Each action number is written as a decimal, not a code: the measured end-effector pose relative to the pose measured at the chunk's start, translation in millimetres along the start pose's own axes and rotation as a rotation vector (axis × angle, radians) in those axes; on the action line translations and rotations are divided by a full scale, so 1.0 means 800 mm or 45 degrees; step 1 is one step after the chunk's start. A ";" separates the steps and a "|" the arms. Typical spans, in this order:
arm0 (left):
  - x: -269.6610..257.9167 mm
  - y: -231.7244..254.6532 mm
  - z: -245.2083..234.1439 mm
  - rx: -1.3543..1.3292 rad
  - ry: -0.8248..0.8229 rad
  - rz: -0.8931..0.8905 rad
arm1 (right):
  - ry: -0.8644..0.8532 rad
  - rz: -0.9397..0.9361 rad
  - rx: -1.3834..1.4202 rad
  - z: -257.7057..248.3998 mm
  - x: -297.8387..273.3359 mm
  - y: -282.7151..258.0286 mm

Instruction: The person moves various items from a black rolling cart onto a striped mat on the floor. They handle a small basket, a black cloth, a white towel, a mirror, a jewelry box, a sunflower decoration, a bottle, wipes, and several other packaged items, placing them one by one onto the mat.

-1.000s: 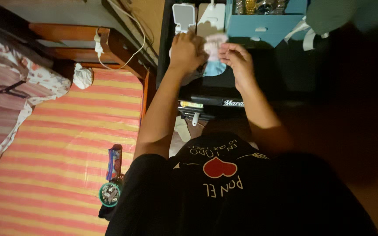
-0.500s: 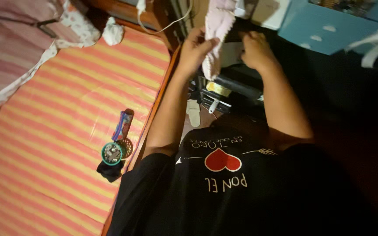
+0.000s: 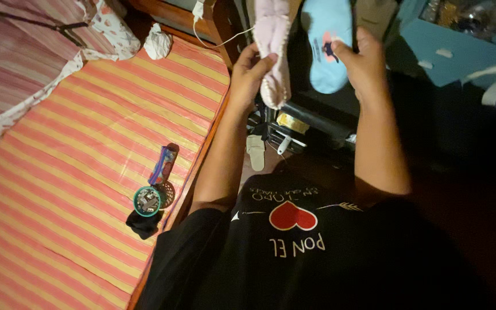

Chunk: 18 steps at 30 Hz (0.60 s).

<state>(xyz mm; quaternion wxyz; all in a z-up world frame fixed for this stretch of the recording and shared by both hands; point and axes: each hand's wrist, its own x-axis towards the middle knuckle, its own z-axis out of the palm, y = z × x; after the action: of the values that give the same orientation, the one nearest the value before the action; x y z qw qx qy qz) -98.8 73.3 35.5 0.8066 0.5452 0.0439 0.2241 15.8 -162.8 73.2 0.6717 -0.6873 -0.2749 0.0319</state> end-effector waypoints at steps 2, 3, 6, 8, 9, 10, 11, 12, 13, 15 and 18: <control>-0.006 0.016 -0.019 -0.092 -0.008 0.089 | -0.130 -0.064 0.253 0.028 0.002 -0.022; -0.012 0.025 -0.032 -0.137 0.001 0.136 | -0.208 -0.088 0.383 0.048 0.005 -0.030; -0.036 0.050 -0.088 -0.133 0.123 0.206 | -0.354 -0.100 0.507 0.130 0.014 -0.041; -0.052 0.057 -0.134 -0.140 0.233 0.201 | -0.399 0.043 0.485 0.191 0.020 -0.028; -0.061 0.057 -0.161 -0.146 0.295 0.195 | -0.426 0.120 0.469 0.221 0.021 -0.017; -0.073 0.056 -0.191 -0.133 0.360 0.216 | -0.488 0.139 0.487 0.253 0.022 -0.005; -0.085 0.053 -0.224 -0.122 0.426 0.236 | -0.550 0.159 0.503 0.287 0.024 0.010; -0.097 0.048 -0.260 -0.110 0.492 0.255 | -0.612 0.179 0.519 0.325 0.026 0.027; -0.108 0.043 -0.297 -0.110 0.580 0.234 | -0.645 0.176 0.510 0.363 0.028 0.043; -0.127 0.028 -0.371 -0.111 0.751 0.186 | -0.707 0.170 0.496 0.438 0.030 0.080; -0.163 -0.005 -0.474 0.138 1.024 0.063 | -0.796 0.306 0.398 0.549 0.028 0.138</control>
<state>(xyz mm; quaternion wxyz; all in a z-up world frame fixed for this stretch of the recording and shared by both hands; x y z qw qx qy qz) -333.6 344.5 -142.8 0.6896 0.4568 0.3546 0.4360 -109.8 250.2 -65.8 0.6435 -0.5609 -0.3760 0.3604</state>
